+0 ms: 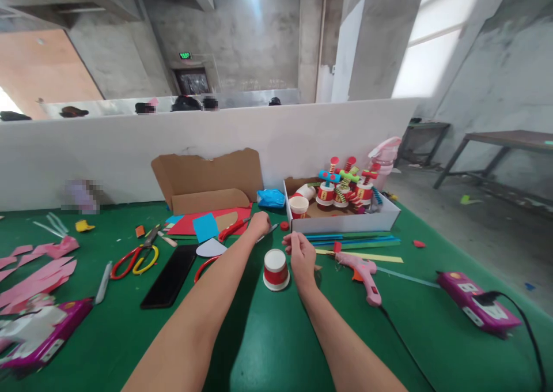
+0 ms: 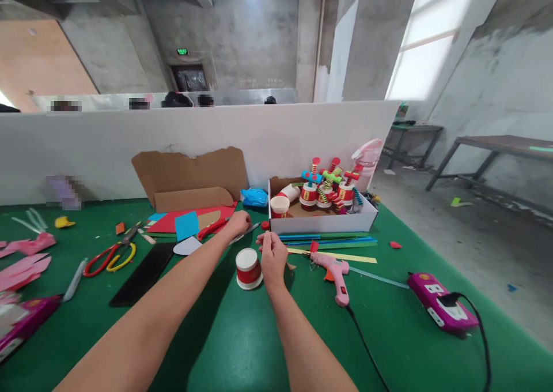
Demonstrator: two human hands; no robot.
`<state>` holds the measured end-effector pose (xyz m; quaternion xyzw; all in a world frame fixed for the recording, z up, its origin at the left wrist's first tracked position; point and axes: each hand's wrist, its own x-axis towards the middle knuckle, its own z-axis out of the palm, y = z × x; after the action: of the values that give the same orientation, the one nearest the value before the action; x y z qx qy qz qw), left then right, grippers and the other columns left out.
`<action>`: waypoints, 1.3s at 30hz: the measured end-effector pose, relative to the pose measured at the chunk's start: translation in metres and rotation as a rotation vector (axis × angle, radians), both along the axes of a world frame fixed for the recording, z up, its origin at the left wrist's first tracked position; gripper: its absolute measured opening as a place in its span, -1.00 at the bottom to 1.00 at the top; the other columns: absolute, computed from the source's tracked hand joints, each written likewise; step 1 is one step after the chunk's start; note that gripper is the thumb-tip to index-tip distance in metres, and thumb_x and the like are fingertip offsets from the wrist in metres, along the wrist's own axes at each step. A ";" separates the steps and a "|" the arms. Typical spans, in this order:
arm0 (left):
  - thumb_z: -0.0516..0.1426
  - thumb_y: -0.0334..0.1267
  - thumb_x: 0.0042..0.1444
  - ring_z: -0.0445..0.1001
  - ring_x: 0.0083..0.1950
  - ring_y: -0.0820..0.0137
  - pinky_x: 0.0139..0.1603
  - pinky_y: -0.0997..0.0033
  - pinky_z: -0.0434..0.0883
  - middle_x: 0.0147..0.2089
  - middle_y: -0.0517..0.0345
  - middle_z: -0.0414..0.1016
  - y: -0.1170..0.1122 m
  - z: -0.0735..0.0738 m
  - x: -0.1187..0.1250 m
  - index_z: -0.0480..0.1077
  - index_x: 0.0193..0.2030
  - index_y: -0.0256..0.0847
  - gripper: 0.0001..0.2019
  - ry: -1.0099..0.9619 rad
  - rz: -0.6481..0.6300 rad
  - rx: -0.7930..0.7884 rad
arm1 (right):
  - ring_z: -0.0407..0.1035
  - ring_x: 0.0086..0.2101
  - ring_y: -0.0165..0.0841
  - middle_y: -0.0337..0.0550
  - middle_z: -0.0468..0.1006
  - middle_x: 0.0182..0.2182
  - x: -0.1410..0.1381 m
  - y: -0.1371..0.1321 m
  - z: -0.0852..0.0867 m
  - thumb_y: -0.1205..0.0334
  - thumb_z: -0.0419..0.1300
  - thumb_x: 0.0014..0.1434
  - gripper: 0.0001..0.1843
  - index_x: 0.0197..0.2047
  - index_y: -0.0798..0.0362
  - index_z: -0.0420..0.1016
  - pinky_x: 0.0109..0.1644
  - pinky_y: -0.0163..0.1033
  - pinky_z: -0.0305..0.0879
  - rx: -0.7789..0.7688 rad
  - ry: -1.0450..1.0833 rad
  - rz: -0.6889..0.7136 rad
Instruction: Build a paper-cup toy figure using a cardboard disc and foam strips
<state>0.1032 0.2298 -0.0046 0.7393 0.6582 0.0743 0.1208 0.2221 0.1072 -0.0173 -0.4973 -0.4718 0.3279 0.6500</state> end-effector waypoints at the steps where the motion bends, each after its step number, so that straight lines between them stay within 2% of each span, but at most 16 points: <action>1: 0.12 -0.44 0.00 0.52 -0.11 0.20 -0.10 0.41 0.38 -0.19 -0.20 0.58 0.000 0.001 -0.002 0.55 -0.33 -0.34 -0.84 -0.011 0.008 0.005 | 0.29 -0.58 -0.41 -0.20 0.51 -0.59 0.000 0.000 0.000 -0.03 0.00 0.16 -0.61 -0.50 0.05 0.44 -0.45 -0.30 0.22 -0.003 0.003 0.001; 5: 0.06 -0.44 0.06 0.52 -0.16 0.29 -0.16 0.45 0.38 -0.20 -0.13 0.58 -0.010 0.013 -0.015 0.52 -0.30 -0.34 -0.80 -0.081 0.011 0.024 | 0.30 -0.58 -0.41 -0.19 0.50 -0.58 0.000 0.001 0.000 -0.01 -0.01 0.15 -0.62 -0.50 0.05 0.43 -0.46 -0.30 0.21 -0.010 0.019 0.008; 9: 0.04 -0.35 0.10 0.50 -0.38 0.43 -0.34 0.53 0.38 -0.38 0.05 0.56 -0.036 0.031 -0.042 0.49 -0.27 -0.30 -0.80 -0.178 -0.044 0.001 | 0.30 -0.57 -0.41 -0.20 0.50 -0.59 0.000 0.002 -0.002 -0.01 -0.01 0.15 -0.62 -0.50 0.05 0.43 -0.46 -0.31 0.21 -0.015 0.026 0.008; 11: 0.07 -0.26 0.08 0.46 -0.47 0.45 -0.42 0.54 0.37 -0.49 0.14 0.52 -0.050 0.038 -0.057 0.49 -0.34 -0.27 -0.81 -0.237 -0.105 -0.076 | 0.30 -0.57 -0.41 -0.21 0.50 -0.59 -0.001 0.003 -0.004 -0.01 -0.01 0.15 -0.62 -0.51 0.04 0.43 -0.45 -0.31 0.21 -0.025 0.031 0.006; 12: 0.09 -0.23 0.06 0.45 -0.50 0.45 -0.45 0.54 0.36 -0.52 0.15 0.50 -0.054 0.040 -0.062 0.49 -0.36 -0.27 -0.81 -0.290 -0.164 -0.190 | 0.30 -0.57 -0.41 -0.21 0.49 -0.59 -0.002 0.003 -0.004 -0.01 -0.01 0.15 -0.62 -0.51 0.04 0.43 -0.45 -0.30 0.21 -0.030 0.034 0.005; 14: 0.10 -0.20 0.04 0.44 -0.50 0.45 -0.46 0.54 0.36 -0.51 0.15 0.51 -0.057 0.041 -0.068 0.51 -0.36 -0.26 -0.79 -0.311 -0.193 -0.265 | 0.29 -0.58 -0.41 -0.22 0.49 -0.59 -0.003 0.004 -0.004 -0.01 -0.01 0.15 -0.61 -0.52 0.04 0.42 -0.45 -0.30 0.21 -0.035 0.040 0.001; 18: 0.08 -0.28 0.04 0.50 -0.28 0.38 -0.29 0.50 0.38 -0.31 0.08 0.59 -0.041 0.027 -0.054 0.54 -0.31 -0.25 -0.79 -0.172 -0.062 -0.040 | 0.28 -0.58 -0.41 -0.21 0.49 -0.59 -0.002 0.004 -0.003 -0.02 -0.01 0.14 -0.62 -0.52 0.04 0.42 -0.45 -0.30 0.20 -0.018 0.013 0.000; 23: 0.14 -0.26 0.03 0.46 -0.03 0.26 -0.11 0.42 0.34 -0.07 0.03 0.57 -0.018 0.001 -0.026 0.56 -0.22 -0.16 -0.80 -0.089 0.057 0.023 | 0.29 -0.58 -0.41 -0.20 0.49 -0.59 0.002 0.004 -0.002 0.00 -0.02 0.14 -0.63 -0.51 0.04 0.41 -0.47 -0.30 0.20 -0.010 -0.013 -0.011; 26: 0.16 -0.23 0.03 0.45 0.00 0.23 -0.10 0.39 0.33 -0.10 0.04 0.58 -0.014 -0.008 -0.019 0.56 -0.28 -0.13 -0.84 -0.061 0.115 0.046 | 0.29 -0.59 -0.42 -0.20 0.50 -0.58 0.002 0.003 -0.002 0.01 -0.02 0.15 -0.63 -0.52 0.03 0.40 -0.47 -0.31 0.20 -0.001 -0.022 -0.005; 28: 0.13 -0.27 0.05 0.47 -0.04 0.27 -0.11 0.41 0.32 -0.15 0.06 0.60 -0.014 -0.007 -0.020 0.55 -0.32 -0.15 -0.85 -0.062 0.113 0.063 | 0.29 -0.59 -0.42 -0.20 0.51 -0.58 0.001 0.003 -0.002 0.02 -0.02 0.16 -0.63 -0.52 0.03 0.41 -0.46 -0.31 0.20 0.002 -0.027 -0.003; 31: 0.06 -0.32 0.12 0.47 -0.12 0.35 -0.16 0.46 0.32 -0.17 0.08 0.59 -0.021 0.002 -0.030 0.53 -0.29 -0.19 -0.80 -0.089 0.070 0.112 | 0.30 -0.58 -0.42 -0.21 0.50 -0.58 0.000 0.003 -0.002 0.02 -0.03 0.16 -0.63 -0.51 0.03 0.41 -0.46 -0.31 0.21 -0.003 -0.014 -0.002; 36: 0.02 -0.27 0.15 0.46 -0.22 0.38 -0.22 0.50 0.32 -0.24 0.10 0.58 -0.049 0.028 -0.060 0.52 -0.30 -0.22 -0.76 -0.135 -0.014 0.179 | 0.30 -0.58 -0.41 -0.22 0.50 -0.59 -0.001 0.004 -0.004 0.01 -0.02 0.15 -0.63 -0.52 0.03 0.41 -0.45 -0.30 0.20 -0.008 -0.005 -0.001; 39: 0.04 -0.26 0.15 0.47 -0.21 0.37 -0.22 0.51 0.32 -0.24 0.09 0.59 -0.058 0.033 -0.068 0.54 -0.31 -0.23 -0.76 -0.143 -0.034 0.179 | 0.30 -0.58 -0.40 -0.21 0.49 -0.59 -0.002 0.005 -0.005 -0.01 -0.02 0.14 -0.62 -0.52 0.03 0.42 -0.45 -0.30 0.21 -0.022 0.000 -0.001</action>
<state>0.0355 0.1715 0.0286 0.7512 0.6260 0.1831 0.1020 0.2199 0.1121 -0.0224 -0.5044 -0.4680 0.3328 0.6448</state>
